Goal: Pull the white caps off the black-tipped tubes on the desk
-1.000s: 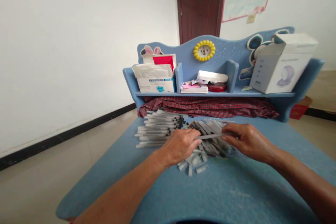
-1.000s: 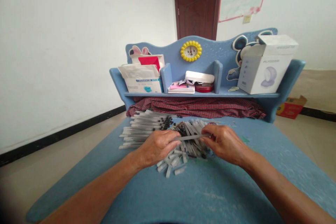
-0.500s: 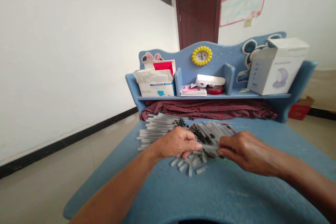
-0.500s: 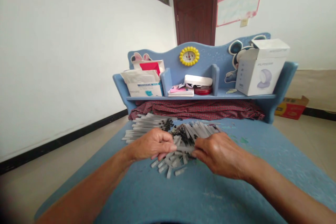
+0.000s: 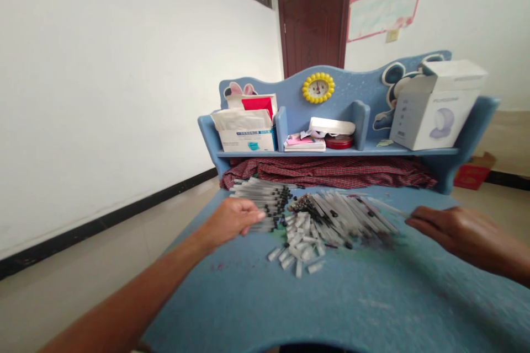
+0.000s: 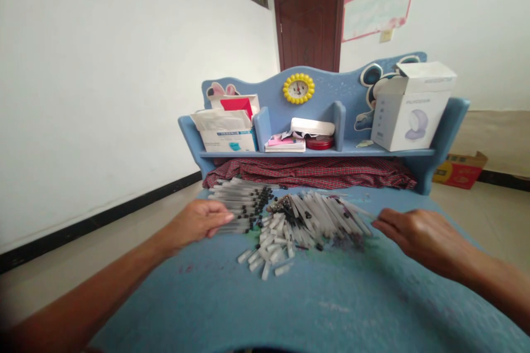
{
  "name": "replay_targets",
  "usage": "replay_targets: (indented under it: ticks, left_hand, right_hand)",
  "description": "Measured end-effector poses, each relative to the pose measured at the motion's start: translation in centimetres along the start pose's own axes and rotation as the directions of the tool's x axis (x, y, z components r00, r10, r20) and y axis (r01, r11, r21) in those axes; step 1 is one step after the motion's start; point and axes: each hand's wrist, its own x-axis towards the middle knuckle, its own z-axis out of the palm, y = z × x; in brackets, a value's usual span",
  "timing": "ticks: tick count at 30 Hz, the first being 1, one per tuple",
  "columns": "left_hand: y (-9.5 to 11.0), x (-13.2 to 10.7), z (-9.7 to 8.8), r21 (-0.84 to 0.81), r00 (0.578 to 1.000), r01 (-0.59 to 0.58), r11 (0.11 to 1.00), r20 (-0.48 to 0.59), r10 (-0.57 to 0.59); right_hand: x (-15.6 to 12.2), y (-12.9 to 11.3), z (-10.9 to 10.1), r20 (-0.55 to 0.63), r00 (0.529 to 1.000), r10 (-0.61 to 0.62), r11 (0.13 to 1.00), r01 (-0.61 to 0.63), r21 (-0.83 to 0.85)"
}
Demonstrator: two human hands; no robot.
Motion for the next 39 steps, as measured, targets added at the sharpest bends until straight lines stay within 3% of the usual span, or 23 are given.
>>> replay_targets:
  ticks: [2, 5, 8, 12, 18, 28, 34, 39]
  left_hand:
    - [0.1, 1.6, 1.6, 0.039, 0.996, -0.093, 0.995, 0.006, 0.093]
    - [1.7, 3.6, 4.6, 0.227, 0.976, -0.205, 0.952, -0.029, 0.217]
    - [3.3, 4.4, 6.7, 0.498, 0.949, -0.233, 0.835, -0.072, 0.307]
    - [4.3, 3.9, 8.3, 0.704, 0.954, -0.185, 0.685, -0.04, 0.298]
    - [4.3, 3.4, 9.2, 0.735, 0.952, -0.223, 0.641, 0.022, 0.306]
    - [3.6, 3.4, 8.3, 0.682, 0.928, -0.313, 0.661, 0.073, 0.364]
    - [2.6, 2.2, 4.3, 0.824, 0.969, -0.171, 0.54, 0.042, 0.243]
    - [-1.0, -0.1, 1.4, 0.907, 0.984, -0.014, 0.42, -0.062, 0.165]
  right_hand:
    - [1.7, -1.4, 1.3, 0.208, 0.978, -0.006, 0.984, 0.042, -0.171]
    - [4.0, -5.3, 2.7, 0.264, 0.96, 0.089, 0.942, 0.005, -0.336]
    - [5.3, -7.9, 3.5, 0.285, 0.946, 0.154, 0.932, -0.044, -0.36]
    - [5.5, -8.5, 4.5, 0.333, 0.922, 0.196, 0.933, -0.071, -0.353]
    - [5.1, -8.5, 5.6, 0.345, 0.918, 0.196, 0.948, -0.086, -0.308]
    - [4.7, -8.8, 5.5, 0.309, 0.935, 0.174, 0.962, -0.095, -0.255]
    - [4.4, -7.9, 5.8, 0.271, 0.949, 0.159, 0.972, -0.103, -0.211]
    - [4.3, -7.2, 6.2, 0.245, 0.956, 0.16, 0.974, -0.113, -0.196]
